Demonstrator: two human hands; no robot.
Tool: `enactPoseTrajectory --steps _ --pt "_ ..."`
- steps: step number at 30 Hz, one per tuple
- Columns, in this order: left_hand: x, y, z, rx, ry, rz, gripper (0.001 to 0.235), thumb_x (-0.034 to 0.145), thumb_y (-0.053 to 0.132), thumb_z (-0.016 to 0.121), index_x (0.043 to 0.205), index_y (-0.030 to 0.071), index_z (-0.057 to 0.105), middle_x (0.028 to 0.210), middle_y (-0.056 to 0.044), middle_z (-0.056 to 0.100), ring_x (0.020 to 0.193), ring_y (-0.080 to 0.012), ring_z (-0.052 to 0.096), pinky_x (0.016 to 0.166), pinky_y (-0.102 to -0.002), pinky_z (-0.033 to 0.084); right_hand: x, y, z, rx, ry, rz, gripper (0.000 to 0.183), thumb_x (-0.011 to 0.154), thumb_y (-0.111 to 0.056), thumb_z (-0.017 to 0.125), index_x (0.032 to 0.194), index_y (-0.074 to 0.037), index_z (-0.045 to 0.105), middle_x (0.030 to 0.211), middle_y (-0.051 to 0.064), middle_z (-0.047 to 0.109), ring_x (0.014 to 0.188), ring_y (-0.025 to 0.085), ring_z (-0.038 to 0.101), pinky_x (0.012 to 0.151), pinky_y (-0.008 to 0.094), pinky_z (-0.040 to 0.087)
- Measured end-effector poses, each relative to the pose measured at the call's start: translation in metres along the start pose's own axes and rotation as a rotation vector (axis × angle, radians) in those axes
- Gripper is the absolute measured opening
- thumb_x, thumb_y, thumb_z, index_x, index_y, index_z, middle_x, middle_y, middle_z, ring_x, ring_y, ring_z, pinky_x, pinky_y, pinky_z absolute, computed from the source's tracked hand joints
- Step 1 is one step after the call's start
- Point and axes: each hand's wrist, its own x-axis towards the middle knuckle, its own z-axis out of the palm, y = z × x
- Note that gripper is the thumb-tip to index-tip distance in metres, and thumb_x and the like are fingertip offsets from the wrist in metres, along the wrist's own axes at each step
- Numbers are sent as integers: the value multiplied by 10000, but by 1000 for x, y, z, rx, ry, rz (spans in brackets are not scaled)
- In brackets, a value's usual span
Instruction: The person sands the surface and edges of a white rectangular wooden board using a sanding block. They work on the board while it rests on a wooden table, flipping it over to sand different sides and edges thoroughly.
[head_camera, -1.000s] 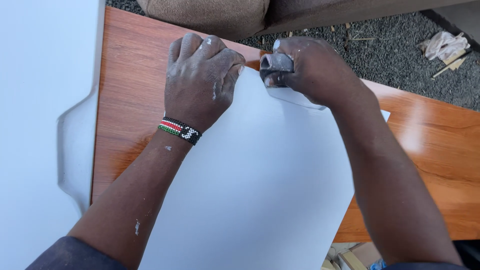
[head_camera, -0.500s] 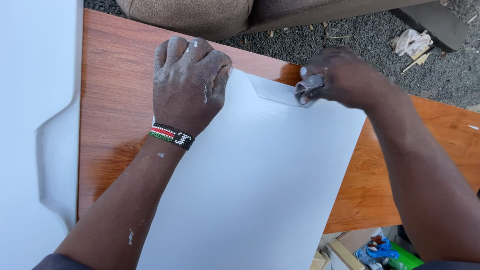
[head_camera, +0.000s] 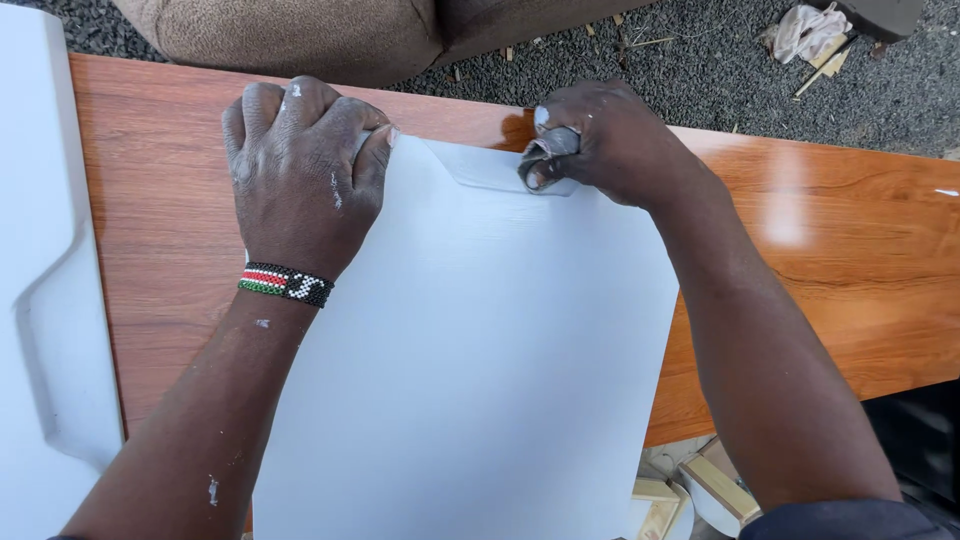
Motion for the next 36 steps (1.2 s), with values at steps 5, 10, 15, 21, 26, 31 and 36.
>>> enactPoseTrajectory --steps 5,10,15,21,26,31,36 --pt "-2 -2 6 32 -23 -8 154 1182 354 871 1110 219 870 1152 -17 682 1094 -361 555 990 -545 455 57 -41 27 -126 91 4 299 1032 -514 907 1126 -267 767 1057 31 778 1045 376 715 902 529 432" --pt "2 -31 -6 -37 -64 -4 189 1207 430 897 1105 271 900 1103 9 641 1073 -341 554 976 -549 461 37 -52 6 -165 -96 111 479 988 -587 893 1287 -225 802 1308 128 881 1163 481 767 870 583 480" --pt "-10 -79 -44 -305 -38 -200 147 1062 191 977 1208 178 967 1112 -22 776 1107 -287 657 1023 -451 492 -48 -84 -12 -706 473 253 331 1452 -414 821 1248 -155 838 1140 78 712 1124 391 631 951 521 405" --pt "-46 -63 -52 -482 55 -480 191 1061 96 843 1220 178 910 1030 -158 795 1038 -459 826 913 -574 667 -79 -190 198 -395 629 392 955 923 -100 619 1857 39 473 1921 320 435 1741 650 332 1369 745 275" --pt "-75 -61 -75 -953 187 -719 244 1224 123 656 1366 39 837 1250 -199 862 1182 -245 861 1053 -441 719 90 -249 187 -408 615 120 536 1082 -206 807 1539 74 797 1797 304 597 1704 583 449 1418 700 287" --pt "-103 -62 -82 -1184 236 -760 403 1297 259 569 1466 -44 774 1355 -279 812 1316 -340 817 1179 -545 670 82 -259 181 -545 541 190 781 1343 -452 690 1883 40 413 1958 293 283 1824 506 250 1491 620 203" --pt "-109 -62 -88 -1121 146 -730 532 1306 442 534 1465 6 795 1390 -247 811 1288 -348 842 1194 -534 630 -73 -382 256 -261 246 -207 655 1137 -399 537 1745 -165 611 1882 125 529 1750 404 490 1419 620 377"
